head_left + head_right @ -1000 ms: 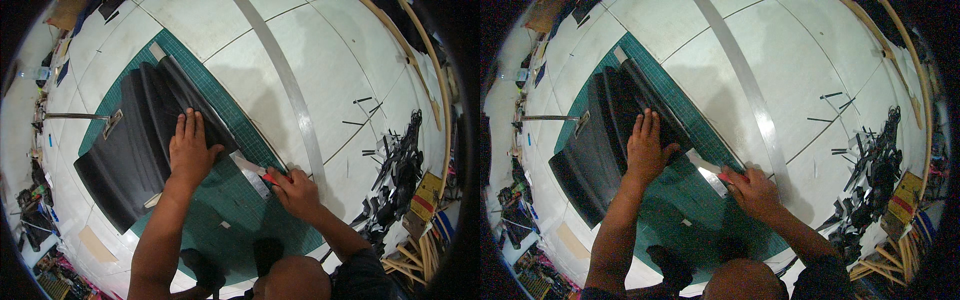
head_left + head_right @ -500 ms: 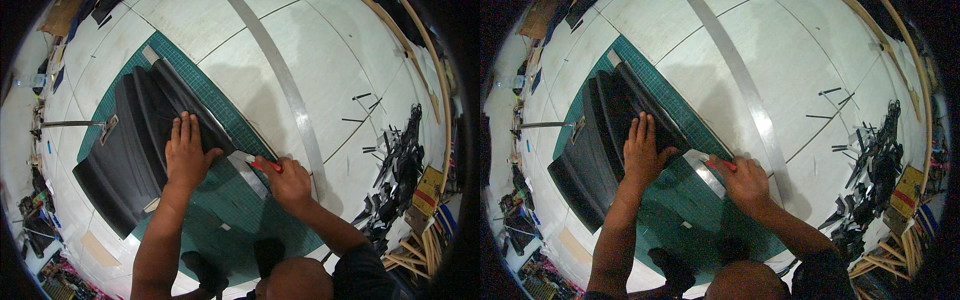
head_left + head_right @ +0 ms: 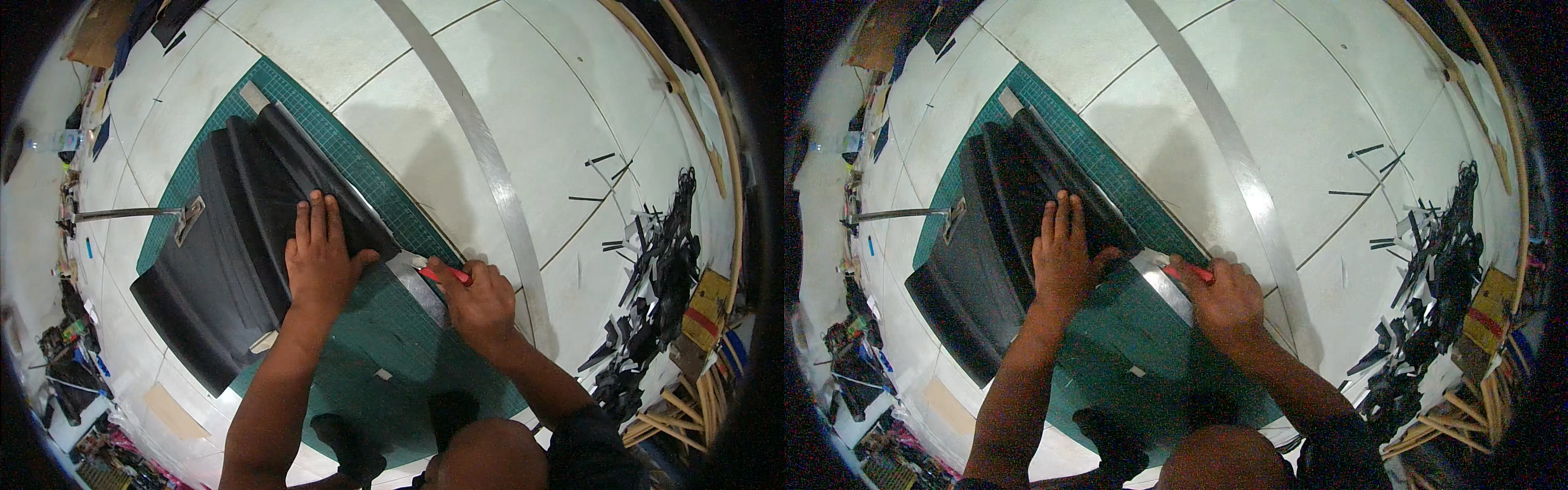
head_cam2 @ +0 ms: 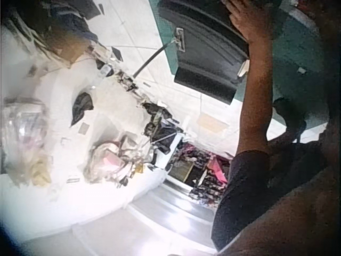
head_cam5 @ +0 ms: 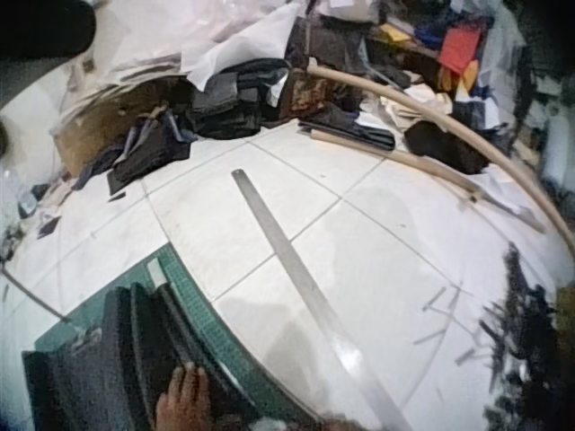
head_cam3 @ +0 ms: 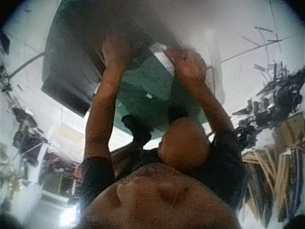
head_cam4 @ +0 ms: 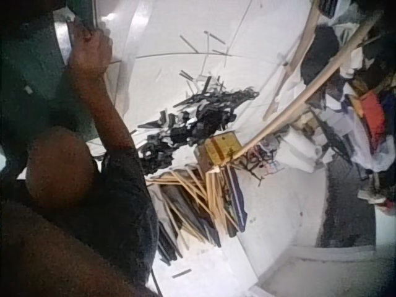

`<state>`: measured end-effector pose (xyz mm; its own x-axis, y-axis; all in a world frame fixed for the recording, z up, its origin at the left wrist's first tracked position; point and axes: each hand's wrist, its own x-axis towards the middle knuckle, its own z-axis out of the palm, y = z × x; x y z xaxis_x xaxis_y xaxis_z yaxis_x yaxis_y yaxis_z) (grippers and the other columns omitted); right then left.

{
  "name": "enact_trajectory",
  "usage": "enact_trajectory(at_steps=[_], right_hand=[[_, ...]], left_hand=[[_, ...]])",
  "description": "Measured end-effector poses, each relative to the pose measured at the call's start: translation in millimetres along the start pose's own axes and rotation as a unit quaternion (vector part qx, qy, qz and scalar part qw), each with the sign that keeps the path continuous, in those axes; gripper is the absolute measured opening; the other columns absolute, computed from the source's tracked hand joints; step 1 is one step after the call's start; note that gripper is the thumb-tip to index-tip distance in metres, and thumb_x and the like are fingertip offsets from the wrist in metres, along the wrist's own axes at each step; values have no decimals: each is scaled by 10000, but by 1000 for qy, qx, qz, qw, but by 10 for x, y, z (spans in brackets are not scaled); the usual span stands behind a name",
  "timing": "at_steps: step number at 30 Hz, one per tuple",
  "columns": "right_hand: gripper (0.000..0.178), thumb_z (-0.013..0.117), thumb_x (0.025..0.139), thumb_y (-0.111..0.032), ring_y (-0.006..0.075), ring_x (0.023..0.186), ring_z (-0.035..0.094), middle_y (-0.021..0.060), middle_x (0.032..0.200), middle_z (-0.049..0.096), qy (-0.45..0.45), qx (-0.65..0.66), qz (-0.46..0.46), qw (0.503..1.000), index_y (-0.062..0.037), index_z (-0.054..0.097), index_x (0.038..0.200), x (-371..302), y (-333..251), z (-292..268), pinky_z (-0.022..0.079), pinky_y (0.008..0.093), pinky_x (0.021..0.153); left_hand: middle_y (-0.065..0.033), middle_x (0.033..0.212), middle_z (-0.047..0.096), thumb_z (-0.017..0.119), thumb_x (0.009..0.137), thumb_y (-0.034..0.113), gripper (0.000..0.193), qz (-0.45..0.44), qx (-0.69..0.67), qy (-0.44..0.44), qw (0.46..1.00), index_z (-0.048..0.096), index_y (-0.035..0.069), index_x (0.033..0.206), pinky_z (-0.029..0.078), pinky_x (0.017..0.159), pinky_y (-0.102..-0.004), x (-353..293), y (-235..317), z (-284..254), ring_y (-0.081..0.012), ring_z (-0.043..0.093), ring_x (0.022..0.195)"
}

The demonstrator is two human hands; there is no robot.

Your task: The person aligns a black sheet on a green cutting mat, trims the edge using a utility knife and a ruler, and then places a cardboard template over the sheet.

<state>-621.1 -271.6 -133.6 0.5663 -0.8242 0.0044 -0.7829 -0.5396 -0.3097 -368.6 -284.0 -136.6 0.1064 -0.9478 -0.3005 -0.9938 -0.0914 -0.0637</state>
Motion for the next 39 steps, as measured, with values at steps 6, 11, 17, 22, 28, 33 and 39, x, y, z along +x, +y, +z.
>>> enact_trajectory(at_steps=[6, 11, 17, 22, 28, 33, 39], right_hand=[[636, 747, 810, -137, 250, 662, 542, 132, 812, 549, -39, 29, 5, 999, -212, 537, 1406, 276, -55, 18, 448, 393, 532], [483, 585, 891, -164, 297, 740, 566, 112, 844, 522, -31, 32, 22, 999, -265, 561, 1362, 507, -80, 82, 465, 430, 592], [453, 570, 886, -184, 276, 786, 578, 94, 898, 532, 37, 31, 14, 999, -237, 571, 1336, 924, -231, 177, 481, 417, 621], [430, 583, 890, -223, 264, 806, 578, 92, 917, 535, 90, 20, 2, 996, -213, 588, 1320, 1423, -311, 339, 479, 409, 635], [405, 587, 930, -270, 269, 881, 595, 109, 969, 565, 151, -2, -13, 988, -198, 595, 1329, 2236, -408, 552, 498, 383, 675], [376, 559, 966, -267, 289, 937, 623, 136, 999, 596, 180, 19, 145, 973, -183, 585, 1331, 3119, -348, 282, 546, 417, 740], [445, 574, 964, -374, 475, 927, 620, 292, 1043, 615, 123, 318, 162, 926, 6, 535, 1193, 1989, -188, -79, 506, 526, 772]], left_hand=[[-171, 1580, 292, 665, 756, 669, 1054, -4, 0, -3, 1000, 321, 20, 1513, 415, 1038, -405, -11, -16, -38, -304, 297, 1455], [-184, 1569, 307, 683, 748, 642, 1037, -2, -17, 4, 1000, 342, 5, 1492, 426, 1032, -444, 4, -21, -24, -337, 323, 1432], [-176, 1571, 307, 688, 749, 633, 1027, 0, -12, 8, 1000, 345, 15, 1495, 426, 1020, -418, -9, -29, -69, -322, 321, 1439], [-168, 1563, 325, 685, 748, 638, 1025, 2, -8, 13, 1000, 353, 21, 1496, 422, 1012, -393, -19, -39, -19, -302, 316, 1447], [-178, 1588, 271, 643, 794, 631, 1015, 7, -37, -10, 999, 288, 11, 1516, 406, 1048, -466, 0, -23, -52, -349, 294, 1447], [-174, 1592, 266, 635, 795, 644, 1025, 12, -40, -7, 999, 283, 7, 1517, 406, 1049, -464, -6, 2, -53, -344, 280, 1456], [-166, 1578, 298, 706, 737, 627, 1062, -8, -41, 12, 999, 318, 3, 1504, 393, 1058, -422, -36, -11, -70, -314, 298, 1456]])
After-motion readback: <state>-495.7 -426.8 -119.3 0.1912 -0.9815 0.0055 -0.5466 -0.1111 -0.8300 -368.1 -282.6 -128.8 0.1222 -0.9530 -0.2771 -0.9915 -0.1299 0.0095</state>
